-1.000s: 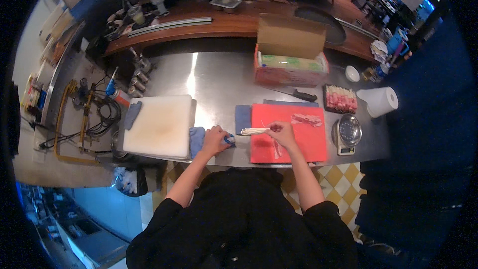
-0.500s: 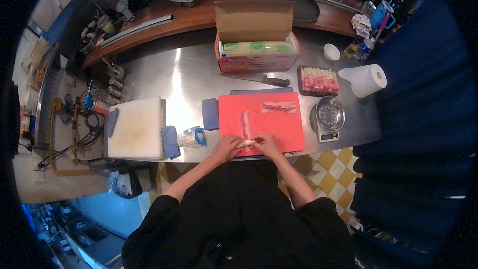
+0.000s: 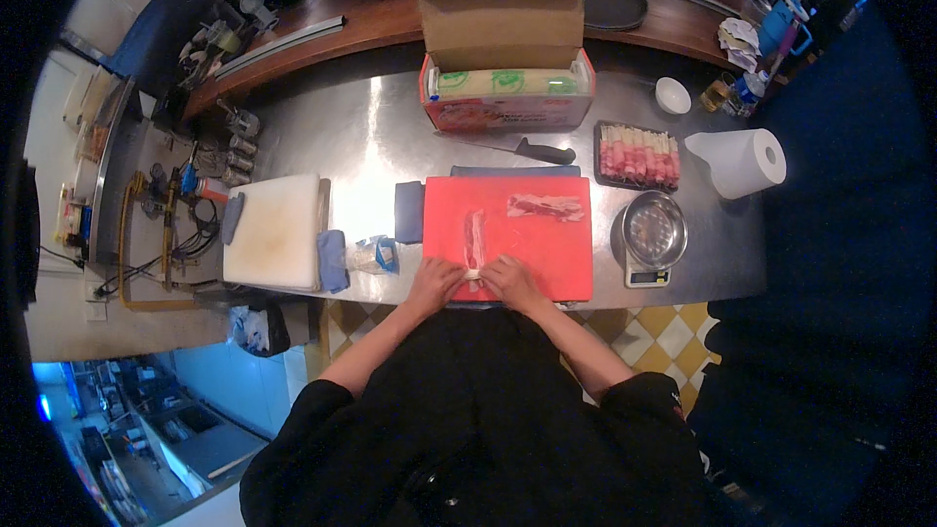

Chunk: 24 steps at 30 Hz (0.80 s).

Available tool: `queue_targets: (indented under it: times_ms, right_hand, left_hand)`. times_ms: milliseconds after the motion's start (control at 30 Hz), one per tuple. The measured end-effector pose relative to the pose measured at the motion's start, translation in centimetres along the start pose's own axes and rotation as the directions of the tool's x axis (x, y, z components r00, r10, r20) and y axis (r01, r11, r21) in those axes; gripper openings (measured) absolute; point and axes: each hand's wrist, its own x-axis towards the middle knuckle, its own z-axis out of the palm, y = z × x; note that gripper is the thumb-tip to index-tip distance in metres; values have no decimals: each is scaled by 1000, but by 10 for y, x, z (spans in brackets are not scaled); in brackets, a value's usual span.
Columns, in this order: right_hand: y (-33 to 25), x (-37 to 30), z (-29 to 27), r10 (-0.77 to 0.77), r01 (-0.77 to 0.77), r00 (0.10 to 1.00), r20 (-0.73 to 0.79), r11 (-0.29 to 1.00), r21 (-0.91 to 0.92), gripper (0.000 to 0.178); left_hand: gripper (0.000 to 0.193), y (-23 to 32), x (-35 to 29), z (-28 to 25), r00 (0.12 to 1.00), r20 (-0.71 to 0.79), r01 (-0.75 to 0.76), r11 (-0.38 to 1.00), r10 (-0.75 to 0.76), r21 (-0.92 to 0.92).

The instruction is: The person unwraps a piece of raw meat from plastic wrap on a red cutting board. They then repeatedly pick up and place down small white sticks, likely skewers, while handling the meat. The person continues to manipulate the meat and sticks throughout the clip.

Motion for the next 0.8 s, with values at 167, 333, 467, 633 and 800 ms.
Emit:
queue_targets:
  times_ms: [167,333,467,633,800]
  right_hand:
    - [10,2,9,21,-20,1000,-13,997,78,21]
    - [-10,8,-14,-40,41,999,-30,999,17,27]
    - [-9,-3,-14,-64,68,992,107,997,-34,27]
    - [12,-5,7,-175,203,954,245,975,-94,22]
    - [7,8,17,-229,281,930,289,947,-156,19]
  left_hand:
    - [26,13,10,1,999,-41,-17,998,15,-54]
    - [23,1,2,28,1000,17,13,997,-12,-71]
    - [15,1,7,29,998,4,61,992,-61,-115]
    - [9,3,13,26,996,-21,82,980,-87,-180]
    - [11,-6,10,28,997,-11,71,984,-74,-162]
